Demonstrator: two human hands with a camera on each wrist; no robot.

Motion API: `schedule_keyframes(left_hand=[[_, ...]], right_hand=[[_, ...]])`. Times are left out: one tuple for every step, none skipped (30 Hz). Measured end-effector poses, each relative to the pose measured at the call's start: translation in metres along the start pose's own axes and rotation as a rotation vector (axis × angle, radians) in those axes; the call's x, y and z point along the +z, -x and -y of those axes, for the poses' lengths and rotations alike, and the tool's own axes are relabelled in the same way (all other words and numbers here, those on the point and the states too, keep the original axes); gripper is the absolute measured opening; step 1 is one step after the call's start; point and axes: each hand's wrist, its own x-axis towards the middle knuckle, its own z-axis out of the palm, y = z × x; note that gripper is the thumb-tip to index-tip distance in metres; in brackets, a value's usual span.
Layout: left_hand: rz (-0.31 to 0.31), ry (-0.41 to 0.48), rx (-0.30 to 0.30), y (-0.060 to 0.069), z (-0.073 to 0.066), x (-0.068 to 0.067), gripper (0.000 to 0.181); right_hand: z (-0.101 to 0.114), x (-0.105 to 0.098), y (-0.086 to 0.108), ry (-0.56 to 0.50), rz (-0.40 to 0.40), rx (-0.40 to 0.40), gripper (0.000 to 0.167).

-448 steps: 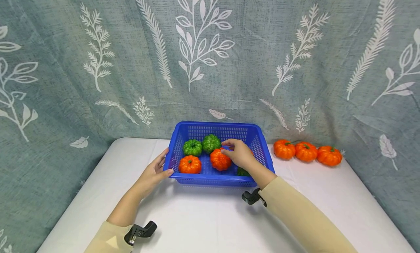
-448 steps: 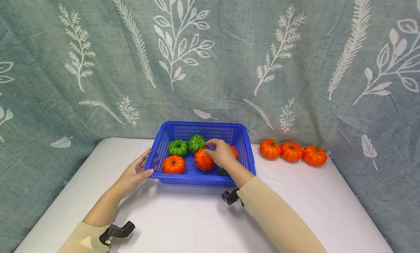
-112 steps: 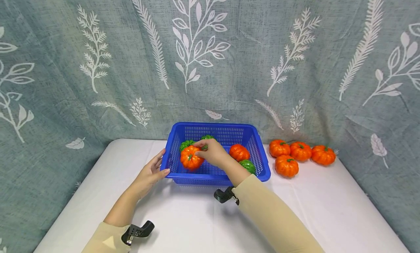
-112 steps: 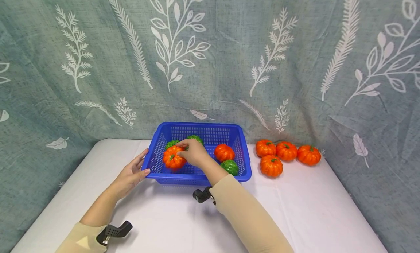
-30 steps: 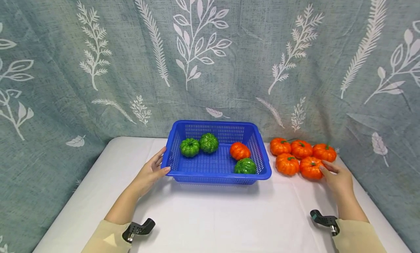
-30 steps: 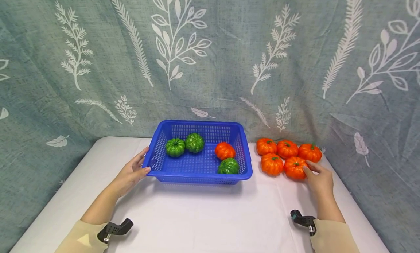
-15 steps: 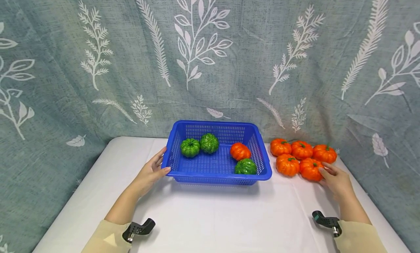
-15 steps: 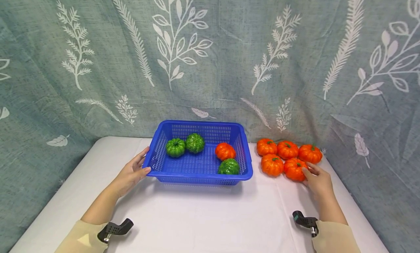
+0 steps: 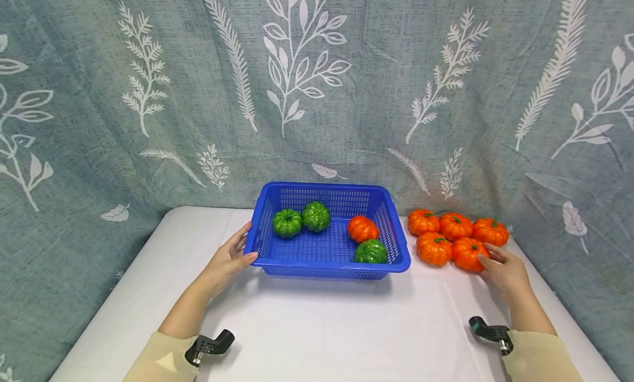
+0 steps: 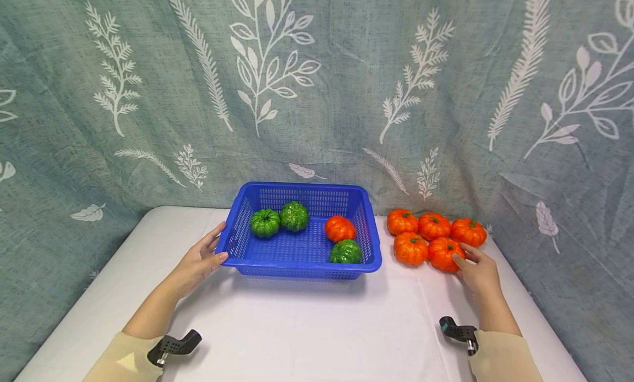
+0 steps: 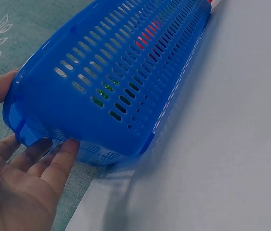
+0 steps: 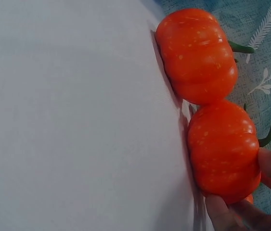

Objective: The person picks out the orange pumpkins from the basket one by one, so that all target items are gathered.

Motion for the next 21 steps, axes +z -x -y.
schedule_keyframes(left_hand=[[0.0, 0.0, -0.002, 0.0, 0.0, 0.0, 0.087], [0.001, -0.001, -0.002, 0.0, 0.0, 0.0, 0.087], [0.002, 0.0, -0.001, 0.0, 0.0, 0.0, 0.086], [0.002, 0.0, -0.001, 0.0, 0.0, 0.0, 0.086], [0.003, 0.0, -0.001, 0.0, 0.001, -0.001, 0.086], [0.003, 0.0, 0.0, 0.0, 0.001, -0.001, 0.085], [0.003, 0.002, 0.001, -0.001, 0.001, 0.0, 0.085], [0.003, 0.002, 0.001, -0.001, 0.001, 0.0, 0.085], [0.003, 0.001, 0.001, -0.001, 0.001, 0.0, 0.085], [0.002, 0.0, 0.001, -0.001, 0.002, 0.0, 0.084], [0.002, 0.0, 0.0, -0.001, 0.002, 0.0, 0.084], [0.002, 0.0, -0.001, -0.001, 0.002, 0.0, 0.084], [0.003, 0.0, -0.002, -0.001, 0.002, 0.001, 0.084], [0.004, -0.001, -0.002, -0.002, 0.003, 0.001, 0.084], [0.006, -0.001, -0.001, -0.002, 0.003, 0.0, 0.084], [0.006, 0.001, -0.001, -0.002, 0.003, 0.0, 0.085], [0.005, 0.004, 0.0, -0.002, 0.004, 0.0, 0.085], [0.005, 0.005, 0.002, -0.002, 0.004, 0.0, 0.085], [0.005, 0.004, 0.004, -0.002, 0.004, 0.0, 0.085], [0.004, 0.004, 0.006, -0.002, 0.005, -0.001, 0.086], [0.002, 0.006, 0.007, -0.002, 0.005, -0.001, 0.086]], right_hand=[[0.0, 0.0, 0.0, 0.002, 0.001, -0.001, 0.06], [0.0, 0.0, 0.0, 0.002, 0.002, 0.0, 0.06], [0.001, 0.0, 0.0, 0.0, 0.002, -0.002, 0.06], [0.001, 0.0, 0.0, -0.001, 0.003, -0.004, 0.06], [0.001, 0.001, 0.0, 0.0, 0.004, -0.006, 0.059], [0.001, 0.001, 0.001, 0.001, 0.004, -0.009, 0.059], [0.001, 0.0, 0.001, 0.004, 0.004, -0.012, 0.059], [0.002, 0.0, 0.002, 0.007, 0.004, -0.014, 0.059], [0.001, -0.001, 0.002, 0.013, 0.005, -0.012, 0.06], [0.002, -0.002, 0.003, 0.027, 0.009, -0.01, 0.06], [0.003, -0.003, 0.004, 0.046, 0.006, -0.007, 0.061], [0.005, -0.004, 0.005, 0.071, 0.002, -0.006, 0.061], [0.008, -0.005, 0.008, 0.097, -0.002, 0.001, 0.061], [0.012, -0.006, 0.01, 0.124, -0.01, 0.005, 0.062], [0.017, -0.006, 0.013, 0.147, -0.024, 0.011, 0.062], [0.023, -0.006, 0.016, 0.16, -0.04, 0.013, 0.062], [0.03, -0.005, 0.02, 0.165, -0.058, 0.016, 0.062], [0.036, -0.004, 0.023, 0.166, -0.073, 0.012, 0.062], [0.043, -0.002, 0.026, 0.159, -0.086, 0.006, 0.061], [0.05, 0.0, 0.029, 0.15, -0.099, -0.007, 0.061], [0.056, 0.002, 0.031, 0.145, -0.108, -0.018, 0.061]])
